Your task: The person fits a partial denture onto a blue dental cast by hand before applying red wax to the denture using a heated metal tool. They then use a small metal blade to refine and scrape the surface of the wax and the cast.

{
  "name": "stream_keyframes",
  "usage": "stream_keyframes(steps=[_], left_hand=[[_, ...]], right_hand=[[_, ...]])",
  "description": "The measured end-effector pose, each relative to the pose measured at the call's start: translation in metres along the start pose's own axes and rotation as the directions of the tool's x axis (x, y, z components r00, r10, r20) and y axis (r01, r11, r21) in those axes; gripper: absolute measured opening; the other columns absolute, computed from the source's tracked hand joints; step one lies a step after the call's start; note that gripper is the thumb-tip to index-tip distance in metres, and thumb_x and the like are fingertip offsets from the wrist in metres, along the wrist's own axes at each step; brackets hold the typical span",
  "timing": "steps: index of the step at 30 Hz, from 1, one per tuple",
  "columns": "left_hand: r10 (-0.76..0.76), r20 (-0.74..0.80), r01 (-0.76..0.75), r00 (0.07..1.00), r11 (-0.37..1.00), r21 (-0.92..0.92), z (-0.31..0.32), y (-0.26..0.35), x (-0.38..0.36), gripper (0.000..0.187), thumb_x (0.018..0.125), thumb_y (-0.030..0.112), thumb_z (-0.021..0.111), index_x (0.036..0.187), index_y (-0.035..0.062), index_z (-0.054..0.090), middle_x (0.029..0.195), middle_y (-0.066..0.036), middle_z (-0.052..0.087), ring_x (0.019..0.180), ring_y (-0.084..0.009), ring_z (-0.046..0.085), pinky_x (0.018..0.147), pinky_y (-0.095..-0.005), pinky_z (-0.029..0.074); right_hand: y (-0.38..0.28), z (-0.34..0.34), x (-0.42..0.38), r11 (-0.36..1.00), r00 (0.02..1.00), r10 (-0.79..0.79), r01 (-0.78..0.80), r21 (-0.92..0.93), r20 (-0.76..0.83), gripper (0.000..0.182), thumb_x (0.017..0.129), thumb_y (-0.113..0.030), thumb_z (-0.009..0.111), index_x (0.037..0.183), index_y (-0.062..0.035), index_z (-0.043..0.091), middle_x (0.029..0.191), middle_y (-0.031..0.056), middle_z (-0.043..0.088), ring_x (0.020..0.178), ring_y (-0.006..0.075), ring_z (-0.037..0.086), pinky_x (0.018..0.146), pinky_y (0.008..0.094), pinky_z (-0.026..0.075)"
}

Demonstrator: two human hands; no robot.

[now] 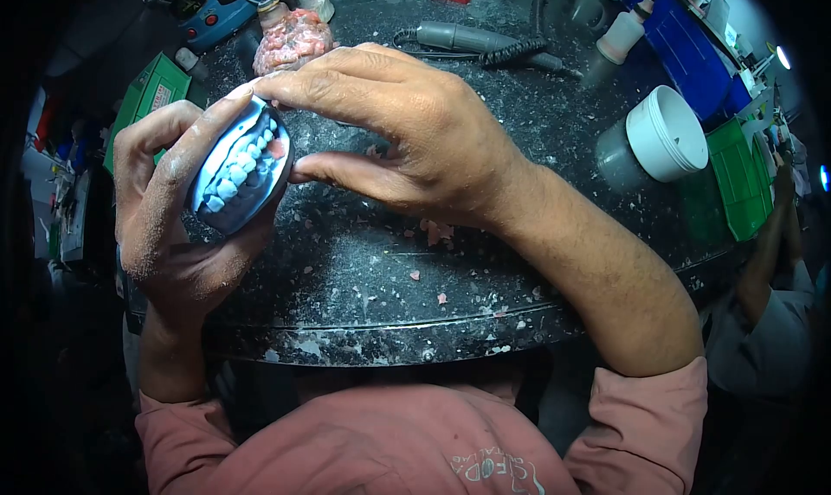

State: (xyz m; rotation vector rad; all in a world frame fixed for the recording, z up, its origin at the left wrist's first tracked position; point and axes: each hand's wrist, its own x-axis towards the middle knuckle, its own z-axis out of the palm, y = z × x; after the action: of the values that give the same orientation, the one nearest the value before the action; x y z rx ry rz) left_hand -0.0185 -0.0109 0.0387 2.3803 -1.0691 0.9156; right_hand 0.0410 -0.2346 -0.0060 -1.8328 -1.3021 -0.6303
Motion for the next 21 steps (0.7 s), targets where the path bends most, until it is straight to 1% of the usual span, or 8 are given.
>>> stream_keyframes(steps=[4, 6, 7, 9, 12, 16, 18, 21], left_hand=[[-0.006, -0.014, 0.006, 1.000, 1.000, -0.029, 0.0012, 0.0001, -0.0001, 0.061, 0.059, 0.003, 0.084, 0.117, 0.0028, 0.066, 0.104, -0.009, 0.055, 0.094, -0.0195, 0.057, 0.082, -0.0320, 0.049], [-0.038, -0.019, 0.036, 0.999, 0.993, -0.111, 0.0018, -0.0015, -0.0008, 0.062, 0.060, 0.003, 0.084, 0.119, 0.0020, 0.065, 0.108, -0.011, 0.056, 0.098, -0.0205, 0.057, 0.086, -0.0326, 0.049], [-0.038, -0.019, 0.035, 0.999, 0.993, -0.111, 0.0022, -0.0029, -0.0006, 0.062, 0.060, 0.003, 0.084, 0.119, 0.0020, 0.065, 0.108, -0.011, 0.056, 0.098, -0.0205, 0.057, 0.086, -0.0326, 0.049], [-0.055, -0.041, 0.045, 0.998, 0.975, -0.219, 0.0024, -0.0053, -0.0008, 0.063, 0.062, 0.002, 0.084, 0.121, 0.0010, 0.062, 0.113, -0.013, 0.056, 0.104, -0.0220, 0.057, 0.090, -0.0335, 0.049], [-0.061, -0.083, 0.038, 0.995, 0.965, -0.261, 0.0058, -0.0023, -0.0012, 0.064, 0.063, 0.002, 0.084, 0.122, 0.0004, 0.060, 0.116, -0.014, 0.056, 0.109, -0.0231, 0.056, 0.094, -0.0341, 0.048], [-0.072, -0.082, 0.046, 0.994, 0.959, -0.278, 0.0066, -0.0027, -0.0024, 0.062, 0.064, 0.002, 0.084, 0.121, 0.0003, 0.061, 0.116, -0.014, 0.056, 0.110, -0.0231, 0.056, 0.095, -0.0344, 0.048], [-0.081, -0.044, 0.067, 0.996, 0.964, -0.257, 0.0042, -0.0053, -0.0037, 0.063, 0.064, 0.002, 0.084, 0.122, 0.0002, 0.060, 0.120, -0.015, 0.056, 0.112, -0.0230, 0.055, 0.097, -0.0352, 0.047], [-0.062, -0.059, 0.042, 0.996, 0.954, -0.297, 0.0051, -0.0061, -0.0029, 0.065, 0.064, 0.002, 0.084, 0.123, -0.0003, 0.058, 0.124, -0.015, 0.055, 0.115, -0.0231, 0.054, 0.099, -0.0361, 0.046]], right_hand=[[0.0009, -0.0008, 0.0002, 1.000, 1.000, -0.027, 0.027, -0.003, -0.010, 0.061, 0.071, -0.012, 0.080, 0.127, -0.0035, 0.058, 0.122, 0.0120, 0.063, 0.108, 0.0250, 0.062, 0.094, 0.0354, 0.049], [0.0002, -0.0028, 0.0004, 0.999, 0.999, -0.047, 0.046, -0.011, -0.012, 0.061, 0.071, -0.012, 0.080, 0.127, -0.0025, 0.058, 0.121, 0.0131, 0.064, 0.107, 0.0255, 0.062, 0.093, 0.0356, 0.050], [-0.0011, -0.0045, 0.0016, 0.999, 0.999, -0.033, 0.033, -0.001, -0.019, 0.061, 0.071, -0.012, 0.081, 0.126, -0.0011, 0.058, 0.120, 0.0146, 0.064, 0.107, 0.0260, 0.062, 0.092, 0.0356, 0.050], [-0.0021, -0.0065, 0.0036, 1.000, 0.999, -0.020, 0.021, 0.011, -0.025, 0.061, 0.070, -0.011, 0.081, 0.126, 0.0004, 0.058, 0.118, 0.0160, 0.064, 0.107, 0.0265, 0.062, 0.092, 0.0356, 0.050], [-0.0019, -0.0073, 0.0044, 0.998, 0.997, -0.058, 0.059, 0.007, -0.041, 0.060, 0.070, -0.011, 0.081, 0.125, 0.0028, 0.058, 0.117, 0.0176, 0.064, 0.106, 0.0267, 0.063, 0.091, 0.0349, 0.050], [-0.0016, -0.0060, 0.0038, 0.998, 0.997, -0.056, 0.057, 0.013, -0.048, 0.060, 0.070, -0.011, 0.081, 0.124, 0.0032, 0.058, 0.117, 0.0179, 0.064, 0.106, 0.0268, 0.063, 0.091, 0.0348, 0.050], [-0.0017, -0.0063, 0.0038, 0.998, 0.997, -0.058, 0.059, 0.011, -0.051, 0.060, 0.070, -0.011, 0.081, 0.124, 0.0035, 0.058, 0.117, 0.0180, 0.064, 0.106, 0.0269, 0.063, 0.091, 0.0349, 0.050], [-0.0031, -0.0077, 0.0044, 0.997, 0.995, -0.076, 0.075, -0.023, -0.062, 0.060, 0.070, -0.010, 0.081, 0.124, 0.0037, 0.058, 0.117, 0.0180, 0.064, 0.105, 0.0265, 0.063, 0.090, 0.0347, 0.050]])
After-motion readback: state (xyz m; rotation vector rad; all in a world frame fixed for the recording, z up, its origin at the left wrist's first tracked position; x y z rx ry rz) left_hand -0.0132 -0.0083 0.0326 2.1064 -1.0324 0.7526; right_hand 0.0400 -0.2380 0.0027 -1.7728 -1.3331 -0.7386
